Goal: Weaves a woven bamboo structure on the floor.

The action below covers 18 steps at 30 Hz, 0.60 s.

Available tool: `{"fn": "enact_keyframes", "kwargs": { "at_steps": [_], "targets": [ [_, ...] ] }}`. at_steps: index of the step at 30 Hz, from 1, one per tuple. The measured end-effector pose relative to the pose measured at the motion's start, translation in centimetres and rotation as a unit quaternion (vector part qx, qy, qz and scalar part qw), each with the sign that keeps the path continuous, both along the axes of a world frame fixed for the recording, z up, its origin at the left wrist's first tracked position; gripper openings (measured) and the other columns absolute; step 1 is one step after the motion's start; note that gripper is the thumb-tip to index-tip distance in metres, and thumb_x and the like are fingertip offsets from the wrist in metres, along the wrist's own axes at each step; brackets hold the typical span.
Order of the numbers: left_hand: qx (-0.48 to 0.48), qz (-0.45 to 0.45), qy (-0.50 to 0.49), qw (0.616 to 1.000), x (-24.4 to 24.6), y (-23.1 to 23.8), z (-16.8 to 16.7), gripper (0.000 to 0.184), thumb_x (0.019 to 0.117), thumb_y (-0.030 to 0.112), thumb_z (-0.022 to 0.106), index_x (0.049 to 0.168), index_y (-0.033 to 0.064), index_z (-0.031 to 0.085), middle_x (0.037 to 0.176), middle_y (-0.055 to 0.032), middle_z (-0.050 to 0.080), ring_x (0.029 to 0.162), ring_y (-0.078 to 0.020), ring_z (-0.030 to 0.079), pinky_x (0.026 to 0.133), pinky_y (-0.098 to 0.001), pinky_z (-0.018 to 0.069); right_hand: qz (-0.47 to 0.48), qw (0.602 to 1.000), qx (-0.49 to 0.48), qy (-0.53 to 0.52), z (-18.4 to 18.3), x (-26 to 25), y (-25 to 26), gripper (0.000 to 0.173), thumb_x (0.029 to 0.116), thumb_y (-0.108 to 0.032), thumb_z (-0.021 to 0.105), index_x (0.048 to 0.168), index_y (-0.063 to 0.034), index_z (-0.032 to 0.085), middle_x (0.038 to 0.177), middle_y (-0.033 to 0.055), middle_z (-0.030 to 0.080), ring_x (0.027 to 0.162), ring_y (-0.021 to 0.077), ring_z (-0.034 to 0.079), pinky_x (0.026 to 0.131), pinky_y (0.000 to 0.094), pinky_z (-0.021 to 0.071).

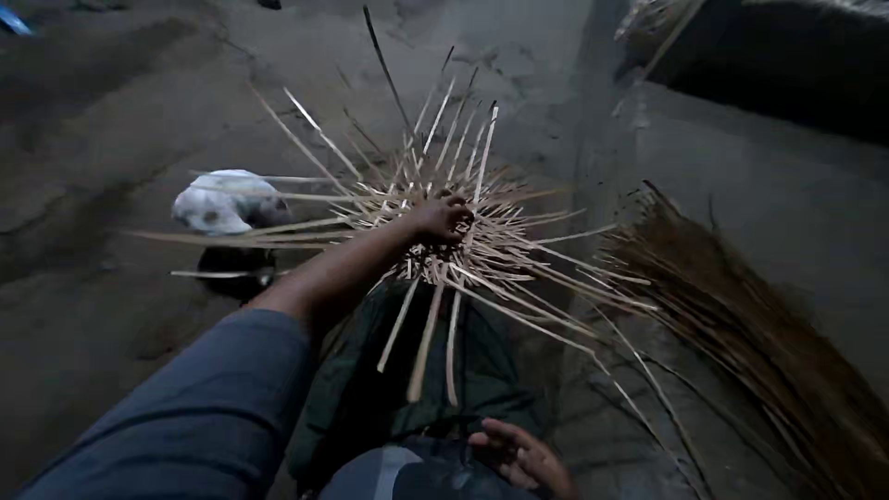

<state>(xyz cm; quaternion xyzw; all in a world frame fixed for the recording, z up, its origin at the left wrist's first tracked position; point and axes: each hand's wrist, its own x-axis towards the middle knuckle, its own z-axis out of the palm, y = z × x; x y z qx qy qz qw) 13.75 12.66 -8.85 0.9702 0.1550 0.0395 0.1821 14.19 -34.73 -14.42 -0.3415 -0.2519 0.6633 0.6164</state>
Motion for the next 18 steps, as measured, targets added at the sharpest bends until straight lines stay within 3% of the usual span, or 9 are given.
{"fn": "enact_keyframes", "kwargs": {
  "at_steps": [1,3,5,7,9,13,16,17,18],
  "targets": [
    [0.007,-0.007,0.004,1.000,0.8,1.3,0.3,0.051,0.0917,0.040,0.072,0.140,0.0281,0.062,0.158,-0.0069,0.046,0.151,-0.0407,0.029,0.112,-0.0770,0.0224,0.001,1.000,-0.006,0.011,-0.1,0.1,0.1,0.056,0.1033,-0.037,0.060,0.148,-0.0036,0.053,0.140,0.0200,0.062,0.130,0.0306,0.061,0.112,0.0428,0.0482],
    [0.022,0.001,-0.003,1.000,1.9,3.6,1.0,0.045,0.0977,0.037,0.063,0.141,0.0240,0.062,0.157,-0.0094,0.046,0.152,-0.0404,0.027,0.115,-0.0718,0.0272,-0.005,0.999,-0.021,0.031,-0.1,0.2,0.3,0.055,0.1036,-0.035,0.059,0.149,-0.0040,0.051,0.140,0.0216,0.062,0.131,0.0332,0.060,0.113,0.0455,0.0466],
    [0.002,0.027,-0.026,0.999,2.3,4.7,1.7,0.043,0.0999,0.035,0.058,0.142,0.0245,0.061,0.156,-0.0084,0.048,0.152,-0.0396,0.029,0.114,-0.0762,0.0207,-0.013,0.998,-0.031,0.050,0.2,0.4,0.6,0.056,0.1031,-0.036,0.060,0.150,-0.0054,0.051,0.140,0.0218,0.062,0.131,0.0344,0.060,0.113,0.0465,0.0466],
    [-0.040,0.034,-0.063,0.997,1.8,3.9,2.0,0.042,0.1027,0.032,0.053,0.143,0.0227,0.060,0.154,-0.0089,0.050,0.146,-0.0377,0.038,0.113,-0.0730,0.0275,-0.011,0.997,-0.032,0.074,0.3,0.6,0.7,0.059,0.1023,-0.037,0.061,0.151,-0.0058,0.050,0.140,0.0229,0.061,0.131,0.0363,0.059,0.113,0.0482,0.0464],
    [-0.111,0.013,-0.125,0.986,0.5,1.4,1.8,0.041,0.1038,0.027,0.049,0.141,0.0175,0.061,0.148,-0.0121,0.055,0.136,-0.0327,0.052,0.111,-0.0601,0.0413,0.002,0.994,-0.031,0.103,0.2,1.1,0.8,0.061,0.1020,-0.038,0.061,0.153,-0.0065,0.047,0.141,0.0240,0.060,0.132,0.0378,0.058,0.113,0.0492,0.0461],
    [-0.200,-0.161,-0.217,0.942,-3.7,-8.0,4.3,0.038,0.0981,0.014,0.054,0.134,0.0093,0.065,0.134,-0.0064,0.065,0.127,-0.0184,0.060,0.109,-0.0434,0.0491,0.029,0.989,-0.048,0.135,0.0,2.0,1.1,0.062,0.1024,-0.038,0.060,0.155,-0.0096,0.044,0.142,0.0233,0.060,0.132,0.0378,0.058,0.113,0.0488,0.0472],
    [-0.182,-0.347,-0.264,0.881,-6.9,-15.0,10.0,0.041,0.0927,0.011,0.061,0.133,0.0135,0.066,0.129,-0.0051,0.068,0.124,-0.0205,0.061,0.112,-0.0497,0.0447,0.029,0.990,-0.081,0.113,1.2,2.3,1.7,0.061,0.1004,-0.040,0.063,0.152,-0.0110,0.050,0.137,0.0212,0.064,0.128,0.0350,0.062,0.109,0.0461,0.0506],
    [-0.175,-0.382,-0.279,0.863,-7.9,-16.9,12.0,0.039,0.0961,0.014,0.060,0.134,0.0159,0.064,0.128,-0.0060,0.069,0.124,-0.0220,0.062,0.112,-0.0544,0.0434,0.017,0.990,-0.100,0.099,2.3,2.1,2.1,0.059,0.0968,-0.044,0.067,0.145,-0.0102,0.057,0.132,0.0196,0.068,0.123,0.0327,0.066,0.106,0.0431,0.0535],
    [-0.163,-0.397,-0.289,0.856,-8.9,-18.5,13.9,0.033,0.1026,0.019,0.057,0.135,0.0169,0.064,0.128,-0.0073,0.069,0.124,-0.0230,0.063,0.112,-0.0552,0.0438,-0.005,0.988,-0.128,0.087,3.8,1.8,2.7,0.054,0.0892,-0.048,0.074,0.127,-0.0102,0.068,0.123,0.0163,0.073,0.117,0.0288,0.070,0.099,0.0386,0.0567]
  ]
}}
